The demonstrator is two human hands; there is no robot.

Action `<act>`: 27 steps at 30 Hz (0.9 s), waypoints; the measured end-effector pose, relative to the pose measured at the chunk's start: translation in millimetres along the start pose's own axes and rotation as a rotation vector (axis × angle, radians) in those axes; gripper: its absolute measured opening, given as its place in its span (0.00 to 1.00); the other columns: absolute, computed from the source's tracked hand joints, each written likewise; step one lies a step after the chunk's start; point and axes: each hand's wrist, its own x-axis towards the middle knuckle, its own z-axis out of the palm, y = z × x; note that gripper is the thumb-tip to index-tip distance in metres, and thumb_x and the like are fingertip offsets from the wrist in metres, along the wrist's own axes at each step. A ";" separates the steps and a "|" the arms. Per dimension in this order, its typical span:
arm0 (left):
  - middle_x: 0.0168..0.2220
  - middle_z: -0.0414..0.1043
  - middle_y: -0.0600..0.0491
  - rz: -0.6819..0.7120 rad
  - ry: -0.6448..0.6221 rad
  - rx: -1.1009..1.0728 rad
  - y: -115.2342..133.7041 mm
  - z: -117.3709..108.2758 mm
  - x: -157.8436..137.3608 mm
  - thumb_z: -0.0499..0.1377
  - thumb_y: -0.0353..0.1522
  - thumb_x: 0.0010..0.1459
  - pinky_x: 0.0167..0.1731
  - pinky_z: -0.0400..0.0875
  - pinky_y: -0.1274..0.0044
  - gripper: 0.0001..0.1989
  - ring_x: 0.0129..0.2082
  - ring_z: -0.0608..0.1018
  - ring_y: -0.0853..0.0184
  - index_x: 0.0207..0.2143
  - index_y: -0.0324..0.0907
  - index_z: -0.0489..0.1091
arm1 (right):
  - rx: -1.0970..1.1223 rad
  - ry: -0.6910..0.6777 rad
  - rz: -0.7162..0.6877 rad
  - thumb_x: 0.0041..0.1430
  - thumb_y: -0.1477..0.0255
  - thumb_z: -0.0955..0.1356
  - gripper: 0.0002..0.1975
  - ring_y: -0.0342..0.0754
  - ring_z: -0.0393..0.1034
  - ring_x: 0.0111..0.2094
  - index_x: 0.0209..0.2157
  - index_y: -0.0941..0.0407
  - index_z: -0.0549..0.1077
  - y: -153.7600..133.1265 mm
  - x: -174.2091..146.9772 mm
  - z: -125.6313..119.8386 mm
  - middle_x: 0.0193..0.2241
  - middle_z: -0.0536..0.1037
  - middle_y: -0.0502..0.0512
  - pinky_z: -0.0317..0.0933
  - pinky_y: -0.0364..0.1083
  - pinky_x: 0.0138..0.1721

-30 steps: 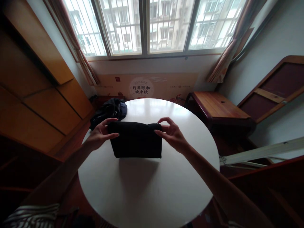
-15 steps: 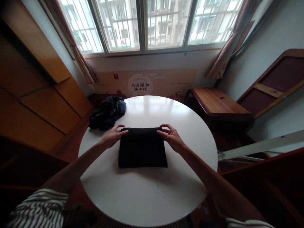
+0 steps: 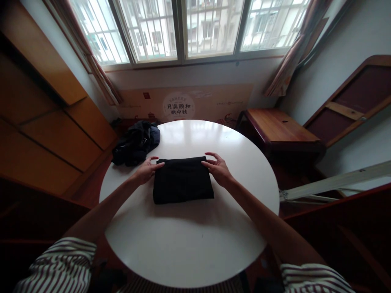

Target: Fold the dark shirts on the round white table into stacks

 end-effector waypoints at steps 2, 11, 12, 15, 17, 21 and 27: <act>0.25 0.73 0.57 0.064 -0.021 0.064 1.2 -0.7 -4.0 0.74 0.38 0.45 0.20 0.64 0.83 0.41 0.20 0.75 0.72 0.55 0.40 0.56 | -0.027 -0.005 0.023 0.47 0.69 0.78 0.31 0.48 0.76 0.36 0.52 0.51 0.67 -2.5 -4.0 0.3 0.33 0.80 0.51 0.70 0.42 0.33; 0.25 0.72 0.59 0.102 -0.227 0.085 8.7 -5.0 -24.2 0.75 0.35 0.43 0.26 0.69 0.82 0.46 0.25 0.78 0.69 0.60 0.43 0.53 | -0.120 -0.180 0.028 0.45 0.69 0.79 0.46 0.51 0.76 0.34 0.63 0.46 0.57 -20.8 -20.4 -4.6 0.33 0.80 0.51 0.70 0.45 0.31; 0.26 0.73 0.59 0.099 -0.187 0.034 12.3 -3.6 -19.7 0.74 0.35 0.45 0.26 0.70 0.82 0.45 0.25 0.78 0.70 0.60 0.43 0.53 | -0.093 -0.147 0.018 0.47 0.69 0.78 0.43 0.51 0.76 0.35 0.61 0.46 0.58 -21.8 -16.7 -3.1 0.34 0.80 0.51 0.70 0.44 0.30; 0.31 0.75 0.54 0.042 -0.080 -0.066 19.8 -0.1 -2.7 0.73 0.33 0.46 0.27 0.71 0.81 0.44 0.26 0.78 0.69 0.61 0.41 0.54 | -0.060 -0.061 0.022 0.51 0.70 0.76 0.35 0.47 0.74 0.32 0.58 0.45 0.62 -20.5 -3.4 1.7 0.35 0.79 0.50 0.68 0.42 0.28; 0.34 0.76 0.51 -0.005 -0.027 -0.059 18.9 0.5 6.8 0.73 0.31 0.46 0.26 0.71 0.81 0.42 0.26 0.78 0.70 0.60 0.39 0.55 | -0.072 -0.054 0.028 0.51 0.70 0.75 0.32 0.45 0.73 0.30 0.57 0.46 0.63 -15.1 3.6 3.1 0.35 0.78 0.50 0.67 0.41 0.26; 0.36 0.76 0.49 -0.075 0.014 0.018 8.5 -4.4 11.9 0.73 0.31 0.47 0.26 0.70 0.81 0.38 0.28 0.79 0.68 0.57 0.38 0.58 | -0.109 -0.082 0.027 0.50 0.67 0.76 0.30 0.46 0.73 0.30 0.54 0.48 0.65 -1.0 7.0 -1.9 0.37 0.78 0.51 0.68 0.42 0.26; 0.45 0.73 0.42 0.414 0.222 0.553 14.7 2.8 -7.7 0.66 0.35 0.55 0.49 0.70 0.67 0.25 0.46 0.76 0.56 0.53 0.38 0.67 | -0.691 0.128 -0.230 0.57 0.59 0.72 0.24 0.56 0.73 0.40 0.52 0.54 0.70 -12.8 -4.8 8.5 0.41 0.78 0.60 0.70 0.53 0.42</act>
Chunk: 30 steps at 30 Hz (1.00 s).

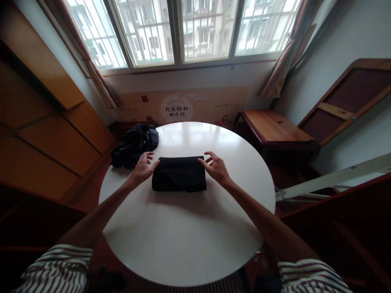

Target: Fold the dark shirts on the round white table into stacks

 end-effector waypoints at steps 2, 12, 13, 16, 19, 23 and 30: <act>0.52 0.70 0.42 0.284 -0.053 0.085 12.6 12.6 -3.8 0.62 0.33 0.59 0.59 0.61 0.65 0.20 0.54 0.72 0.54 0.53 0.41 0.69 | -0.302 0.059 -0.224 0.64 0.61 0.66 0.21 0.60 0.69 0.50 0.54 0.56 0.71 -17.9 -1.7 11.7 0.49 0.75 0.65 0.62 0.56 0.55; 0.68 0.55 0.43 0.351 -0.349 0.430 -29.6 57.9 6.2 0.53 0.36 0.64 0.66 0.28 0.56 0.25 0.69 0.53 0.53 0.63 0.44 0.61 | -0.763 -0.224 -0.280 0.70 0.59 0.59 0.28 0.62 0.44 0.69 0.65 0.56 0.60 16.4 12.7 56.8 0.68 0.56 0.63 0.36 0.64 0.66; 0.68 0.55 0.43 0.330 -0.349 0.424 -34.2 51.7 9.5 0.53 0.36 0.64 0.66 0.29 0.55 0.25 0.69 0.53 0.53 0.63 0.44 0.62 | -0.751 -0.213 -0.261 0.70 0.61 0.59 0.27 0.62 0.44 0.69 0.65 0.57 0.60 21.2 16.2 51.6 0.68 0.55 0.64 0.37 0.65 0.66; 0.65 0.60 0.42 0.296 -0.369 0.368 -40.2 32.4 26.9 0.57 0.39 0.62 0.66 0.37 0.56 0.24 0.68 0.56 0.51 0.59 0.43 0.67 | -0.658 -0.237 -0.199 0.68 0.62 0.63 0.26 0.65 0.51 0.66 0.61 0.62 0.65 22.7 31.9 32.8 0.64 0.61 0.71 0.43 0.63 0.65; 0.57 0.70 0.42 0.309 -0.473 0.327 -37.0 18.7 56.0 0.64 0.45 0.54 0.61 0.57 0.65 0.26 0.60 0.69 0.51 0.52 0.42 0.73 | -0.515 -0.374 -0.140 0.57 0.59 0.72 0.27 0.63 0.64 0.58 0.54 0.61 0.73 9.8 56.0 13.1 0.54 0.73 0.70 0.56 0.55 0.60; 0.44 0.77 0.46 0.172 -0.678 0.383 -23.2 13.6 93.2 0.71 0.48 0.39 0.46 0.69 0.73 0.30 0.46 0.77 0.55 0.43 0.41 0.76 | -0.479 -0.608 -0.013 0.39 0.55 0.79 0.32 0.59 0.72 0.46 0.44 0.59 0.78 -12.9 84.5 -4.5 0.43 0.79 0.62 0.66 0.49 0.47; 0.28 0.75 0.55 0.241 -0.795 0.414 20.4 0.7 97.9 0.71 0.42 0.39 0.27 0.67 0.79 0.25 0.27 0.75 0.66 0.39 0.38 0.74 | -0.325 -0.664 -0.140 0.38 0.61 0.78 0.24 0.50 0.71 0.34 0.35 0.59 0.75 -37.0 78.6 -20.3 0.31 0.77 0.54 0.64 0.44 0.33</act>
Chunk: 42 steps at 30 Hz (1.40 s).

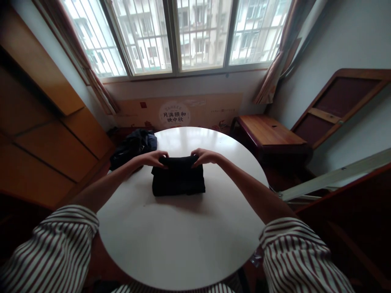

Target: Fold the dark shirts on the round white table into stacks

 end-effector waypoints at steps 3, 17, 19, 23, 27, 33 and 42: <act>0.33 0.77 0.52 0.205 0.307 0.209 27.5 -12.8 -22.4 0.66 0.41 0.51 0.33 0.70 0.76 0.21 0.32 0.78 0.64 0.44 0.39 0.75 | -0.161 0.293 -0.243 0.49 0.65 0.74 0.17 0.48 0.70 0.30 0.40 0.59 0.75 -13.6 -23.3 -7.7 0.29 0.77 0.53 0.64 0.45 0.32; 0.47 0.76 0.41 0.549 0.512 0.766 38.3 152.9 -132.2 0.52 0.28 0.66 0.43 0.75 0.66 0.15 0.45 0.78 0.56 0.53 0.36 0.71 | -0.862 0.331 -0.737 0.65 0.76 0.62 0.15 0.59 0.70 0.54 0.50 0.63 0.74 31.4 -129.4 111.1 0.50 0.77 0.68 0.64 0.60 0.56; 0.47 0.76 0.42 0.496 0.460 0.644 47.0 148.7 -133.0 0.56 0.38 0.66 0.43 0.75 0.65 0.17 0.45 0.77 0.55 0.50 0.37 0.73 | -0.768 0.343 -0.701 0.65 0.71 0.64 0.14 0.58 0.71 0.50 0.48 0.61 0.75 20.3 -129.6 113.8 0.46 0.78 0.66 0.65 0.59 0.54; 0.50 0.74 0.42 0.219 0.590 0.458 56.0 121.9 -105.2 0.53 0.37 0.67 0.49 0.72 0.66 0.16 0.49 0.75 0.57 0.50 0.38 0.73 | -0.524 0.618 -0.423 0.67 0.68 0.63 0.13 0.56 0.71 0.44 0.46 0.59 0.73 -1.6 -93.4 97.8 0.42 0.77 0.65 0.68 0.54 0.46; 0.47 0.76 0.40 -0.088 0.647 0.356 36.6 101.4 -72.9 0.59 0.39 0.62 0.51 0.70 0.63 0.20 0.47 0.77 0.53 0.52 0.35 0.72 | -0.326 0.677 0.031 0.60 0.60 0.69 0.24 0.57 0.72 0.37 0.52 0.62 0.70 1.6 -51.2 82.2 0.38 0.76 0.66 0.68 0.54 0.39; 0.38 0.79 0.49 -0.037 0.657 -0.005 7.5 88.3 -50.9 0.58 0.34 0.62 0.41 0.73 0.73 0.10 0.38 0.79 0.62 0.41 0.41 0.77 | -0.029 0.727 0.022 0.59 0.71 0.65 0.06 0.46 0.66 0.24 0.37 0.56 0.72 24.7 -48.7 74.1 0.21 0.70 0.48 0.61 0.45 0.30; 0.53 0.73 0.43 0.103 0.636 0.374 51.3 111.5 -41.8 0.50 0.30 0.66 0.55 0.66 0.64 0.17 0.53 0.73 0.57 0.53 0.38 0.71 | -0.499 0.649 -0.202 0.68 0.71 0.58 0.18 0.57 0.70 0.50 0.55 0.60 0.68 -9.6 -47.9 96.7 0.49 0.75 0.66 0.62 0.54 0.53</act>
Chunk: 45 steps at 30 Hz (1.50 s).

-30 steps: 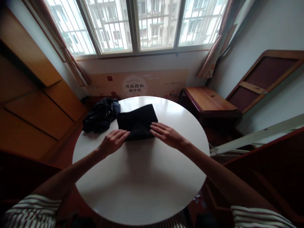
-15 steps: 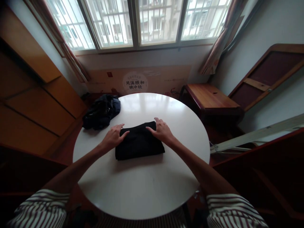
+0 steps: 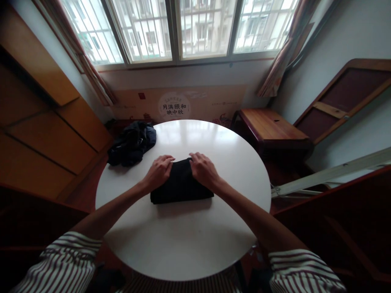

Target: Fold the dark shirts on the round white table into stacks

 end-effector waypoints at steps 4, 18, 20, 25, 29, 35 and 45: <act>0.62 0.64 0.39 0.036 -0.214 0.049 14.3 17.9 -17.8 0.48 0.35 0.68 0.63 0.56 0.59 0.23 0.64 0.64 0.53 0.62 0.35 0.62 | -0.085 -0.274 -0.155 0.70 0.65 0.58 0.23 0.60 0.55 0.64 0.64 0.54 0.62 -8.9 -1.1 21.8 0.64 0.64 0.61 0.45 0.63 0.64; 0.68 0.52 0.37 0.226 -0.276 0.115 14.4 -24.2 -67.0 0.56 0.52 0.61 0.62 0.50 0.48 0.39 0.68 0.53 0.44 0.67 0.40 0.56 | 0.032 -0.319 -0.037 0.65 0.62 0.67 0.18 0.53 0.70 0.50 0.53 0.56 0.71 46.1 23.5 6.3 0.53 0.72 0.60 0.66 0.55 0.52; 0.67 0.54 0.38 0.375 -0.303 0.117 14.4 -28.3 -70.6 0.60 0.50 0.58 0.62 0.50 0.48 0.38 0.66 0.57 0.45 0.66 0.42 0.58 | 0.021 -0.314 -0.018 0.67 0.64 0.67 0.17 0.52 0.71 0.48 0.53 0.56 0.71 43.8 22.2 -0.7 0.53 0.72 0.59 0.68 0.55 0.48; 0.63 0.62 0.46 0.523 -0.255 0.224 -22.7 -32.1 -54.3 0.57 0.27 0.63 0.64 0.49 0.50 0.25 0.63 0.62 0.53 0.61 0.52 0.66 | -0.046 -0.322 0.058 0.65 0.63 0.68 0.12 0.50 0.74 0.39 0.40 0.57 0.76 38.7 -1.3 -21.1 0.40 0.78 0.58 0.69 0.49 0.40; 0.60 0.66 0.45 0.282 -0.099 0.213 -46.2 -24.1 -31.2 0.50 0.17 0.58 0.60 0.59 0.50 0.29 0.58 0.67 0.53 0.56 0.50 0.72 | -0.096 -0.457 0.171 0.66 0.59 0.65 0.22 0.53 0.75 0.27 0.23 0.56 0.74 27.1 -36.6 -33.4 0.24 0.78 0.61 0.64 0.48 0.29; 0.58 0.65 0.37 -0.181 0.025 -0.256 -27.2 13.9 -46.4 0.49 0.34 0.68 0.56 0.69 0.62 0.23 0.55 0.73 0.57 0.62 0.35 0.62 | 0.051 -0.378 0.301 0.69 0.54 0.57 0.28 0.57 0.77 0.33 0.29 0.58 0.77 19.0 -56.7 -38.8 0.29 0.80 0.65 0.68 0.51 0.35; 0.68 0.53 0.38 -0.270 0.012 -0.509 0.4 57.9 -45.8 0.54 0.36 0.65 0.65 0.54 0.58 0.33 0.68 0.57 0.53 0.69 0.39 0.48 | 0.419 -0.218 0.210 0.44 0.49 0.76 0.58 0.66 0.44 0.68 0.70 0.52 0.48 16.3 -75.2 5.8 0.67 0.52 0.70 0.52 0.64 0.63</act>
